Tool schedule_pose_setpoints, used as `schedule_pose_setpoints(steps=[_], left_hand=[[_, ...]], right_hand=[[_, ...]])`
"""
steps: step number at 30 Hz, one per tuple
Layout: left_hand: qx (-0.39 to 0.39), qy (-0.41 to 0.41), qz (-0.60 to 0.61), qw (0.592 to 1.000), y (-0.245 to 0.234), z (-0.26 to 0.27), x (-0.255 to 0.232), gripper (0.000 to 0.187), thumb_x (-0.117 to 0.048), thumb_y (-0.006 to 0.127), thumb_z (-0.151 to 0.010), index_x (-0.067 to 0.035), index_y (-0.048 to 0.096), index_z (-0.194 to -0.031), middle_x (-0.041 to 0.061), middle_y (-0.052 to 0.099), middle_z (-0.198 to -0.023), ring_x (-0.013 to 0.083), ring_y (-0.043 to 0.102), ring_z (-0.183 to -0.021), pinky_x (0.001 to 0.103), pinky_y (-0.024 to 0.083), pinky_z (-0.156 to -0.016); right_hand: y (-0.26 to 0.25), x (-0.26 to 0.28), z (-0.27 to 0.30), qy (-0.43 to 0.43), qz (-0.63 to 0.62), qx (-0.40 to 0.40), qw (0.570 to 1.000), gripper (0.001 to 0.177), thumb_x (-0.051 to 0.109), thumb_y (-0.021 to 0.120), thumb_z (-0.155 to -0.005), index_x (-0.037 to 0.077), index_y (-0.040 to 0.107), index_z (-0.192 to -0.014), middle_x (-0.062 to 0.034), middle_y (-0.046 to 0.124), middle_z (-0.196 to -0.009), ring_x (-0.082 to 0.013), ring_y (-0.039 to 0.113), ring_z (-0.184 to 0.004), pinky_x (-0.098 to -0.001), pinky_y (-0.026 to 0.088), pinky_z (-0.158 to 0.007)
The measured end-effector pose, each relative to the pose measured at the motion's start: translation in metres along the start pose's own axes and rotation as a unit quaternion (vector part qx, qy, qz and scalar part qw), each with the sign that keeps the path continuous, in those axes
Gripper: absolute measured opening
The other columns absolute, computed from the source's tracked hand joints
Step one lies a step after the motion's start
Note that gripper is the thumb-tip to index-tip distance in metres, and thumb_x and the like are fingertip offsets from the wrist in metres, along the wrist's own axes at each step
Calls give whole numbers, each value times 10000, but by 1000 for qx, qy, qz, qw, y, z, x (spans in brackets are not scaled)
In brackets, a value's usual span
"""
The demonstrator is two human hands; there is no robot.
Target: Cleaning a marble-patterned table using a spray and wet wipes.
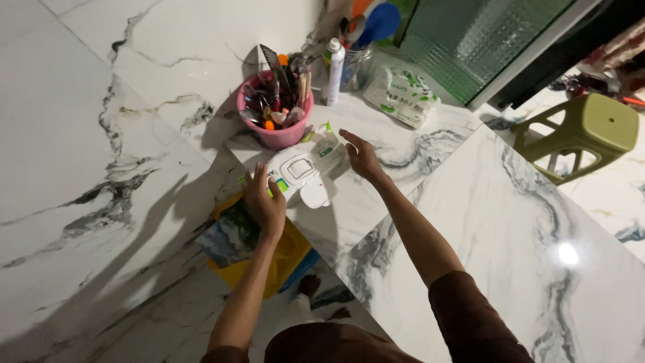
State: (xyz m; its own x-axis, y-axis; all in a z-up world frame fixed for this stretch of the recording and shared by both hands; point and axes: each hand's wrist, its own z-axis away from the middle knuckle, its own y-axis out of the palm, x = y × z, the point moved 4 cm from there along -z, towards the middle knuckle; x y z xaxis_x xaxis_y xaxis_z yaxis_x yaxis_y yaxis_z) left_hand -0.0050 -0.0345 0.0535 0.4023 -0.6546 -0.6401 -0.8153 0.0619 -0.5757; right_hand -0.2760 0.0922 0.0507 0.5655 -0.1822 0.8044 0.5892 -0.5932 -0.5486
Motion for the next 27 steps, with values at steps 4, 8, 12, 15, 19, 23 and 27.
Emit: schedule_pose_setpoints(steps=[4,8,12,15,19,23,27], left_hand=[[16,32,31,999,-3,-21,-30,367,-57,580,-1009,29,619,-1363,228,613,-1432,444,486,-1386,595,307,-1147],[9,80,150,985,1,-35,-55,351,-68,574,-1033,24,601,-1370,225,626,-1390,411,568,-1325,481,455,-1117],[37,103,184,977,11,-45,-87,356,-65,585,-1027,24,609,-1371,226,647,-1370,391,613,-1299,454,487,-1098],[79,109,226,965,19,-41,-112,347,-61,565,-1026,13,611,-1362,209,662,-1361,364,631,-1280,424,506,-1077],[111,137,248,953,40,-29,-139,361,-61,572,-1021,18,608,-1371,211,654,-1370,373,616,-1298,427,489,-1101],[154,148,280,936,58,-16,-166,367,-74,578,-1023,15,611,-1377,205,655,-1378,356,621,-1301,422,482,-1110],[214,160,320,909,73,-1,-196,369,-131,607,-1039,-5,615,-1386,193,653,-1393,344,610,-1322,413,480,-1104]], right_hand=[[-16,19,13,-3,8,-1,1000,449,10,545,-992,61,573,-1437,-167,632,-1416,-322,605,-1317,-388,467,-1106],[-39,34,32,40,-11,-18,999,424,87,563,-1018,84,562,-1442,-143,602,-1454,-313,573,-1343,-390,482,-1084],[-69,25,55,11,16,-65,998,418,114,573,-1048,91,570,-1465,-132,611,-1477,-308,575,-1380,-416,468,-1137],[-102,53,77,116,-37,-67,990,426,156,539,-1031,133,546,-1457,-89,567,-1493,-276,535,-1380,-398,531,-1028],[-133,43,111,100,-22,-125,987,415,136,567,-1043,104,565,-1457,-111,600,-1482,-276,551,-1390,-398,474,-1091],[-155,39,149,79,-10,-178,981,414,111,591,-1036,82,576,-1448,-114,620,-1466,-250,558,-1385,-374,458,-1115],[-174,32,192,95,-22,-213,972,403,94,599,-1032,49,585,-1432,-115,629,-1456,-227,561,-1381,-352,454,-1121]])
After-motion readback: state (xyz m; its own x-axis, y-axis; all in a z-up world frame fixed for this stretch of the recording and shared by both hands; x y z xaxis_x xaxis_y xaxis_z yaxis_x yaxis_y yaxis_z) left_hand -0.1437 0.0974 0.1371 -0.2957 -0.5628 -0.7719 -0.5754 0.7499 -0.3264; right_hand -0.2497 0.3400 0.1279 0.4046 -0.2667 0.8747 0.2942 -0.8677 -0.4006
